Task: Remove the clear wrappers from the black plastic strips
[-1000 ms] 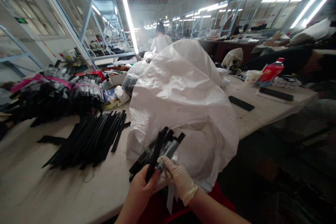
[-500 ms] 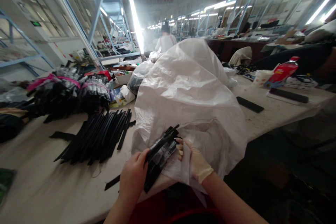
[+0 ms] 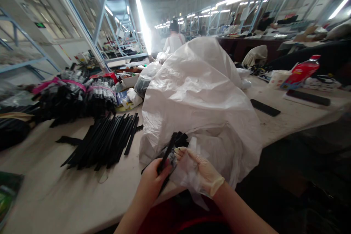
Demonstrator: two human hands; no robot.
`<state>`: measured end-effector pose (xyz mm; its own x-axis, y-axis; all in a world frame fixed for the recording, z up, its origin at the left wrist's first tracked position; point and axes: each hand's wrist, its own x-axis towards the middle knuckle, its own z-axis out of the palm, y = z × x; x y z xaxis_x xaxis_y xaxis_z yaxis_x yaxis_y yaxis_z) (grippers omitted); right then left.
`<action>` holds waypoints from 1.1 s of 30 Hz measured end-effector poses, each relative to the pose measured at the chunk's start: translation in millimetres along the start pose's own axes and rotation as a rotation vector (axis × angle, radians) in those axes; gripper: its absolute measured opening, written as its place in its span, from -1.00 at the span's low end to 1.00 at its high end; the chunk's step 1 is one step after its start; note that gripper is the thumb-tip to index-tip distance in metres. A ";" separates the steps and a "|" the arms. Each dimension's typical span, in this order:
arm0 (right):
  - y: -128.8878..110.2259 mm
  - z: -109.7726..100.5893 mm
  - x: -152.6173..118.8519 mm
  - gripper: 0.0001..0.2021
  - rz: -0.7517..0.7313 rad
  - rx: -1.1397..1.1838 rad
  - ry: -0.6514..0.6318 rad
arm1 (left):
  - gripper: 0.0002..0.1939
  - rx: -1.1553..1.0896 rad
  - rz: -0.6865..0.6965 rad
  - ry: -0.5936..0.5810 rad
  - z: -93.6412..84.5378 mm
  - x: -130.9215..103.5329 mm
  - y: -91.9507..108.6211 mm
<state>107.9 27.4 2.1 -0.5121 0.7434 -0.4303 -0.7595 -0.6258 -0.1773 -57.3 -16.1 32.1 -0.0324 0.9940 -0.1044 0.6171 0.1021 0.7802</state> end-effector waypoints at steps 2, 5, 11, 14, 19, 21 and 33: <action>2.2 1.4 -2.1 -0.87 -0.007 -0.018 -0.054 | -0.82 -0.142 -0.065 -0.083 9.9 -1.4 5.0; 3.9 -0.2 -8.7 -0.81 -0.075 -0.130 -0.064 | -0.84 -0.190 -0.107 -0.102 17.7 -2.3 5.5; 24.5 -9.4 -11.2 -0.66 -0.127 -0.434 -0.014 | -0.73 -0.301 -0.134 -0.117 18.5 -4.3 9.2; 33.7 -13.5 -6.4 -0.68 -0.151 -0.417 0.057 | -0.76 -0.278 -0.095 -0.090 21.7 -7.2 12.0; 31.9 -15.7 -8.8 -0.66 -0.140 -0.509 0.195 | -0.81 -0.277 -0.078 -0.008 19.7 -9.3 17.1; 30.1 -14.1 -11.6 -0.66 -0.147 -0.595 0.193 | -0.81 -0.273 -0.090 0.003 17.0 -8.6 19.7; 8.5 -11.8 -3.7 -0.63 -0.235 -0.536 0.193 | -0.56 -0.342 -0.186 -0.155 -5.0 -31.2 -0.8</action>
<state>108.1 16.5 -8.2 -0.2355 0.8510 -0.4695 -0.5105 -0.5194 -0.6853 -60.8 -47.0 37.8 0.0161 0.9426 -0.3336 0.3143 0.3119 0.8966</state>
